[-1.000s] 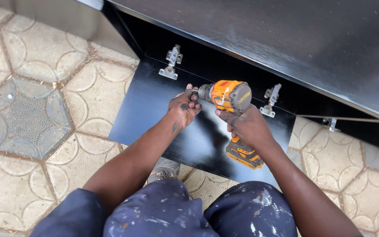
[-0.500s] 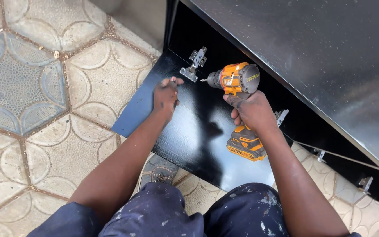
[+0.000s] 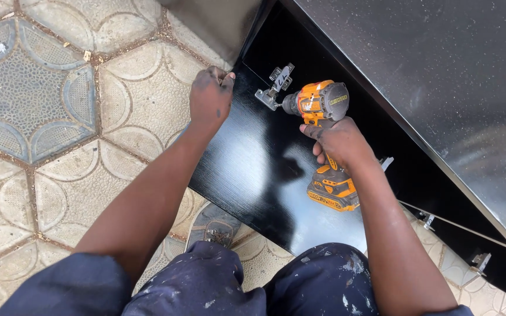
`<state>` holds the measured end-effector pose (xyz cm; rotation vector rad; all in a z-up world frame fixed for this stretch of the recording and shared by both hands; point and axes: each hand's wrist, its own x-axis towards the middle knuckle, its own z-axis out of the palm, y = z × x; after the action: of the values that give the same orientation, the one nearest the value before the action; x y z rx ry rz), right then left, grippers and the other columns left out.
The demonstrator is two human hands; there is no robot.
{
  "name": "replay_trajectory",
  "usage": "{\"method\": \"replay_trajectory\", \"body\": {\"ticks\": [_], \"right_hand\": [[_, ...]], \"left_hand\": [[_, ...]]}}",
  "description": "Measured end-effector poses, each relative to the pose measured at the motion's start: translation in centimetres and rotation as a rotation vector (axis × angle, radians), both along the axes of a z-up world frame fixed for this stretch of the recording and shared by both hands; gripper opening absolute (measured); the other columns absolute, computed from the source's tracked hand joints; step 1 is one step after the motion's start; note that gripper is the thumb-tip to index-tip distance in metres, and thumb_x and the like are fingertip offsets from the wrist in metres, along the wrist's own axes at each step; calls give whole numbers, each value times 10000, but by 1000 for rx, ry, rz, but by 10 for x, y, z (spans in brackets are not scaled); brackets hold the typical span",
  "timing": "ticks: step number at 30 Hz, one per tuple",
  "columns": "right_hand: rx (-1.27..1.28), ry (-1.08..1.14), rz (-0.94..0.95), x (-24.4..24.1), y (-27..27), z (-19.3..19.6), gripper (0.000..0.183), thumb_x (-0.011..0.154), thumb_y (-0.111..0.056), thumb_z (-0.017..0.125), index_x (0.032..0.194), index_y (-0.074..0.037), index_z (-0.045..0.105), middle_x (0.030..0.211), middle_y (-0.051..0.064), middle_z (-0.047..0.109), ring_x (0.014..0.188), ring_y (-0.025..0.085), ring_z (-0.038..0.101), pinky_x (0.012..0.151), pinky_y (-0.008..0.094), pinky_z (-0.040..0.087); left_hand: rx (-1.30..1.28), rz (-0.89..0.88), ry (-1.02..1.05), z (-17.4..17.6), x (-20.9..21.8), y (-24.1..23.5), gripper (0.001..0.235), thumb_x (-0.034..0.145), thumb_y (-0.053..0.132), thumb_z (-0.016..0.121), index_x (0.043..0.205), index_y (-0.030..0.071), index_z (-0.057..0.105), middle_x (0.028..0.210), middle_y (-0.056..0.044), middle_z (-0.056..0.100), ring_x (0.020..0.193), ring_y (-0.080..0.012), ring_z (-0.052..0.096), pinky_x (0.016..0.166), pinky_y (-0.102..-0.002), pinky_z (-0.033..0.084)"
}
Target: The person picks up a wooden tile and places it under a black cabinet door. They then attach the door to the cabinet frame using hinges and secure it with a power drill.
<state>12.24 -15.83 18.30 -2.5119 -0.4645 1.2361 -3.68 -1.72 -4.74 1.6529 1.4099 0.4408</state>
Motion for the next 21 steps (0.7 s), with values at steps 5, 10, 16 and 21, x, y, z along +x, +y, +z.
{"method": "replay_trajectory", "body": {"ticks": [5, 10, 16, 21], "right_hand": [[-130, 1, 47, 13, 16, -15, 201, 856, -163, 744, 846, 27, 681, 482, 40, 539, 348, 155, 536, 380, 263, 445], [-179, 35, -35, 15, 16, -25, 217, 859, -166, 744, 907, 12, 630, 497, 47, 549, 345, 171, 546, 378, 268, 445], [-125, 44, -24, 13, 13, -18, 263, 823, -151, 779, 984, 2, 639, 487, 56, 551, 325, 173, 545, 359, 263, 445], [-80, 26, 25, 5, 15, -7, 264, 815, -148, 783, 973, 20, 654, 486, 57, 545, 332, 145, 522, 359, 244, 422]], "left_hand": [[64, -229, 260, 12, 1, 13, 636, 985, 598, 653, 1055, -33, 699, 987, -233, 622, 988, -461, 706, 806, -522, 616], [128, -417, 340, -8, 1, 18, 693, 1012, 640, 594, 1065, -40, 715, 936, -241, 635, 975, -462, 697, 828, -520, 583], [119, -441, 402, 2, 8, 20, 780, 1002, 722, 543, 1144, -26, 713, 974, -221, 658, 1011, -445, 689, 872, -520, 575], [95, -414, 383, 2, 1, 18, 784, 982, 726, 568, 1155, -24, 711, 984, -223, 655, 1017, -443, 685, 866, -516, 579]]}}
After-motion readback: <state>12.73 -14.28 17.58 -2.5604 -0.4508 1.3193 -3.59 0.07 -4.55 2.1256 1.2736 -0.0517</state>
